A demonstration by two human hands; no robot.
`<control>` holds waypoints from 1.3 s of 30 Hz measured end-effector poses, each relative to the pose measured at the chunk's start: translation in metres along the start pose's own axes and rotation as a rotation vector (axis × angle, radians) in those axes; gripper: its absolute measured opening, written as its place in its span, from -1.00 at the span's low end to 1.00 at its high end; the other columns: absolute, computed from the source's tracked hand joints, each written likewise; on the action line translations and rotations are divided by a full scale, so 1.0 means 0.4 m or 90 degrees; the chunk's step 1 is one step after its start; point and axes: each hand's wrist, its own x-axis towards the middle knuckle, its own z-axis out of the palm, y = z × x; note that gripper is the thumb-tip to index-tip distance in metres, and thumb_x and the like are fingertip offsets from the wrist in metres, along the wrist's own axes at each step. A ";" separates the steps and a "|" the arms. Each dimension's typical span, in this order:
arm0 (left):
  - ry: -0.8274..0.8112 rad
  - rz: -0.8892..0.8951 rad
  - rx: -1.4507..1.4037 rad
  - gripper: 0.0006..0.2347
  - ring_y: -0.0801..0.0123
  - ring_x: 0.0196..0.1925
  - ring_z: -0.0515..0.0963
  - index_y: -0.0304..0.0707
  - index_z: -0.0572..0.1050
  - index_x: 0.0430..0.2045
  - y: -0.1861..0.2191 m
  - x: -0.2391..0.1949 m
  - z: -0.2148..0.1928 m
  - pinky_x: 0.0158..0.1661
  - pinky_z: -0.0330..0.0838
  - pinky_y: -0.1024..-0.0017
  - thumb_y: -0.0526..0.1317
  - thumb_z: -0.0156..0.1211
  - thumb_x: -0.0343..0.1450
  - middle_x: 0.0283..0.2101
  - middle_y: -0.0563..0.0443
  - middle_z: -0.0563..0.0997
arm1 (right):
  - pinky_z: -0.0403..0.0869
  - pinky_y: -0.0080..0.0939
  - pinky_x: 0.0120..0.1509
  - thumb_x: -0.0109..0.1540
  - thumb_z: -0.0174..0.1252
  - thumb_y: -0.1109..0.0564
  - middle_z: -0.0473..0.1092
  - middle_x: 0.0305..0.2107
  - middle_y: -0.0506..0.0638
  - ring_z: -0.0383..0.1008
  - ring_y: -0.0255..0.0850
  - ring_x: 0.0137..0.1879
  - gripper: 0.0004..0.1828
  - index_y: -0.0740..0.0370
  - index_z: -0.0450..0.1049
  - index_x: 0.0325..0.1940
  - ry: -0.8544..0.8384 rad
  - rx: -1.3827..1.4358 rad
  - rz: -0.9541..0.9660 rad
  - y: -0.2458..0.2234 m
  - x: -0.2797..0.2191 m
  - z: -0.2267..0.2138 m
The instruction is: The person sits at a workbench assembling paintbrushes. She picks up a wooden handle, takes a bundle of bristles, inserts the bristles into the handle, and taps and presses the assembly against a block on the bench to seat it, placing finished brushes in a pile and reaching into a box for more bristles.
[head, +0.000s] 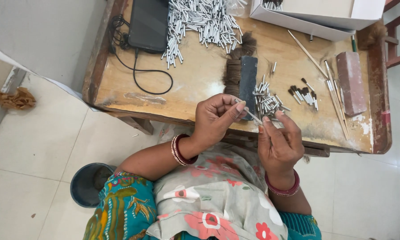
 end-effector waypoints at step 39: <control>-0.211 0.040 0.033 -0.89 0.29 0.43 0.43 -0.46 0.58 -0.33 -0.001 -0.044 0.011 0.28 0.40 0.41 -0.36 0.29 0.57 0.05 -0.38 0.62 | 0.53 -0.34 -0.10 0.29 0.32 0.08 0.56 -0.23 0.18 0.60 -0.21 -0.20 -0.77 0.34 0.54 -0.24 -0.047 0.299 0.051 0.021 -0.014 -0.008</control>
